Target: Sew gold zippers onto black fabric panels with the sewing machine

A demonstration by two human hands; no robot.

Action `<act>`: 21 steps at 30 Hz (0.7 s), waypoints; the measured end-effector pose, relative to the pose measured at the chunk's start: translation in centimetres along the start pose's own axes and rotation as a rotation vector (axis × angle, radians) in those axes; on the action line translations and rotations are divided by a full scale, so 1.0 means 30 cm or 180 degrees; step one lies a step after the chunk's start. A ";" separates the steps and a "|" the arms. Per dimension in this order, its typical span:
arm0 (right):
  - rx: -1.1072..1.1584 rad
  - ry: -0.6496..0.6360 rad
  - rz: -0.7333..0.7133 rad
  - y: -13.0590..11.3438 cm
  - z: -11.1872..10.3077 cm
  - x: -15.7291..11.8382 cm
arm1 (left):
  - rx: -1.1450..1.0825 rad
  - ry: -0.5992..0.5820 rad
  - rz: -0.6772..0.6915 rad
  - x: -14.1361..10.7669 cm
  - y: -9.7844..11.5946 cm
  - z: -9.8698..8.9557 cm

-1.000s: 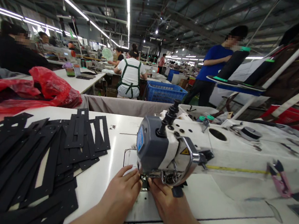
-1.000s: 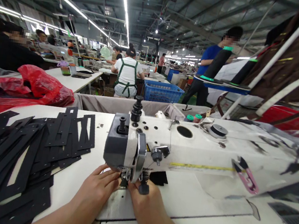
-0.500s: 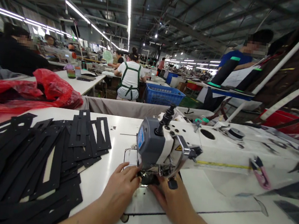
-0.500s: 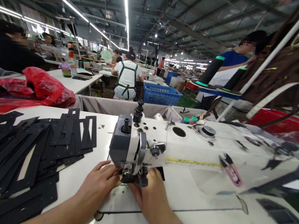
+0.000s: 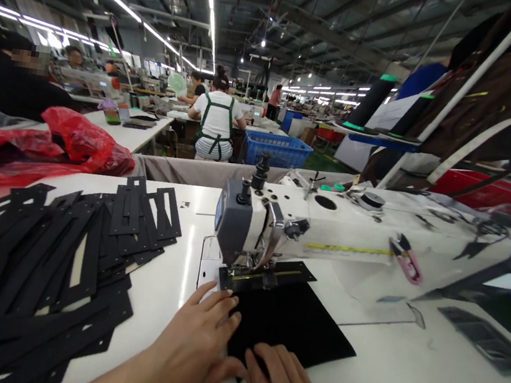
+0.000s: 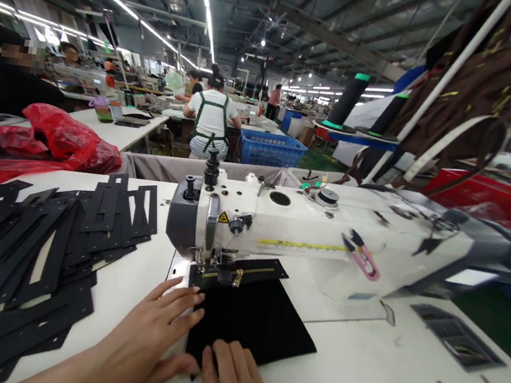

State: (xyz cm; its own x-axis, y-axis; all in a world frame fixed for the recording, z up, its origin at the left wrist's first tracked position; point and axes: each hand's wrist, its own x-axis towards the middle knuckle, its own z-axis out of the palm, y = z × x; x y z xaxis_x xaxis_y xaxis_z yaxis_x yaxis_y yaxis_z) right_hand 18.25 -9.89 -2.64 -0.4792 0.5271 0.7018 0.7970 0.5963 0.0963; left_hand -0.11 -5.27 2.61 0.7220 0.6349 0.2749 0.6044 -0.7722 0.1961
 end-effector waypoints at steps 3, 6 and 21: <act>0.0572 -0.0319 0.0196 0.028 -0.046 0.026 | 0.0023 -0.0101 0.0172 0.010 0.045 0.022; 0.0692 -0.0538 0.0349 0.076 -0.102 0.015 | 0.0008 -0.0167 0.0198 0.011 0.067 0.027; -0.0147 -0.0460 0.0754 0.385 -0.295 -0.120 | 0.0468 0.0620 -0.0385 0.031 -0.069 0.071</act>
State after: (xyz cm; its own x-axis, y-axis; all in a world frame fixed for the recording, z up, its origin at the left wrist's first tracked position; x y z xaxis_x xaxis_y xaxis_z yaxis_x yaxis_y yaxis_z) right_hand 32.43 -10.27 2.19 -0.3225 0.7314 0.6009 0.9073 0.4197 -0.0240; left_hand 0.02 -3.02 0.45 0.5718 0.6947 0.4364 0.7349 -0.6701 0.1038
